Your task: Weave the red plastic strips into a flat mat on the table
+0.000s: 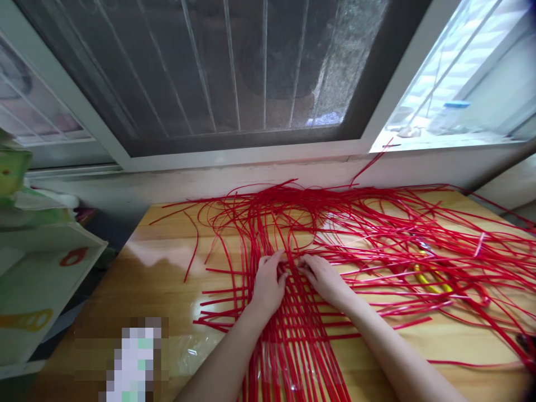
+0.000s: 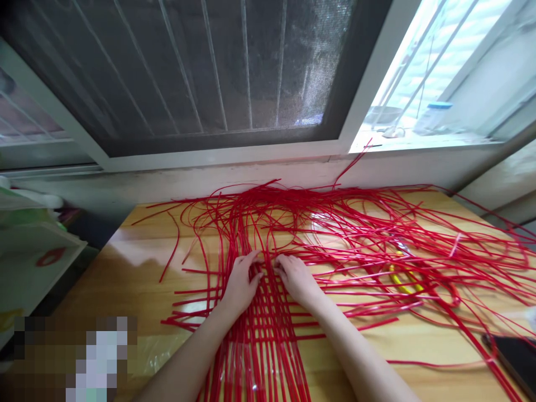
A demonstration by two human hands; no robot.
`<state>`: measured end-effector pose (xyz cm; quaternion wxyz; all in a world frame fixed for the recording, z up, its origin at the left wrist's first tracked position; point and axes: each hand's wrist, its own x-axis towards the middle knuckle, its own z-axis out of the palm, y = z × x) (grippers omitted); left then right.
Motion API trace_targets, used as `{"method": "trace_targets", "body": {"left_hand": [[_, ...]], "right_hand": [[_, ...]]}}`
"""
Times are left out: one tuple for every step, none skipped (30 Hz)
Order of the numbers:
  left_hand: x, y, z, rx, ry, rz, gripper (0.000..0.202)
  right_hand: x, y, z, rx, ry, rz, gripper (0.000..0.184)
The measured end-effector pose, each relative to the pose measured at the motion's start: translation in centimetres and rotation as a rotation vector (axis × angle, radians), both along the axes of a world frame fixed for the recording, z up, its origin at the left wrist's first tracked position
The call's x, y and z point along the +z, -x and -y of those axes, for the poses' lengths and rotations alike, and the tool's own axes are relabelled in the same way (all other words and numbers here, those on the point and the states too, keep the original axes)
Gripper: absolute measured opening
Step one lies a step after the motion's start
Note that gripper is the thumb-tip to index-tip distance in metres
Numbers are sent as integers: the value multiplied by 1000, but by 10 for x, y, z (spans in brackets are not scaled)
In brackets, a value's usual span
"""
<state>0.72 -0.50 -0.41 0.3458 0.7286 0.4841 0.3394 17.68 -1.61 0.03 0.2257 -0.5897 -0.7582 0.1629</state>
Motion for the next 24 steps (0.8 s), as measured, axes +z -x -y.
{"method": "trace_targets", "body": {"left_hand": [[0, 0, 0, 7, -11, -4, 55], [1, 1, 0, 9, -21, -10, 54], [1, 1, 0, 5, -28, -18, 53], [1, 1, -1, -4, -34, -28, 52], [1, 1, -1, -16, -40, -38, 50], [1, 1, -1, -28, -46, -49, 49], [1, 1, -1, -40, -53, -61, 48], [1, 1, -1, -51, -62, -76, 46], [0, 1, -1, -60, -70, -92, 45], [0, 0, -2, -67, -78, -108, 44], [-1, -1, -2, -69, -85, -122, 44], [-1, -1, -2, -69, -91, -135, 43], [-1, -1, -2, -66, -95, -146, 42], [-2, -2, -2, -62, -96, -154, 42], [-2, -2, -2, -58, -98, -158, 41], [-2, -2, -1, -58, -100, -161, 40], [-2, -2, -1, -60, -104, -162, 38], [-1, -1, -1, -64, -107, -161, 37], [-1, -1, -1, -71, -109, -161, 36], [-1, 0, -1, -77, -109, -160, 36], [0, 0, -1, -81, -107, -160, 36], [0, 1, -1, -80, -105, -157, 37], [0, 1, -1, -76, -106, -151, 39], [0, 1, -1, -73, -111, -144, 42]], "right_hand": [[-1, 0, 0, -18, -16, 14, 10], [-3, 0, 1, -29, -34, 24, 10], [-4, 0, 0, -34, -53, 32, 10], [-5, -1, 0, -31, -70, 39, 10], [-5, -1, 0, -25, -84, 48, 11], [-6, -2, 0, -19, -94, 59, 11], [-6, -2, -1, -11, -100, 73, 12], [-6, -2, -1, -3, -104, 88, 13], [-6, -2, -1, 6, -108, 105, 14], [-6, -1, -1, 16, -113, 121, 15], [-7, -1, -1, 25, -116, 138, 16], [-7, -1, -1, 31, -119, 152, 17], [-7, -1, -1, 37, -122, 163, 18], [-7, -1, -1, 41, -125, 171, 18], [-6, 0, 0, 45, -129, 174, 19], [-6, 0, 0, 46, -133, 173, 19], [-6, 0, 0, 47, -136, 168, 19], [-6, 0, 0, 47, -139, 162, 19], [-7, 1, 0, 46, -139, 153, 18], [-7, 1, 0, 45, -140, 140, 18], [-7, 2, 0, 45, -139, 125, 17], [-8, 2, 0, 44, -139, 110, 17], [-8, 3, -1, 39, -140, 96, 16], [-9, 3, -1, 31, -140, 86, 16]]}}
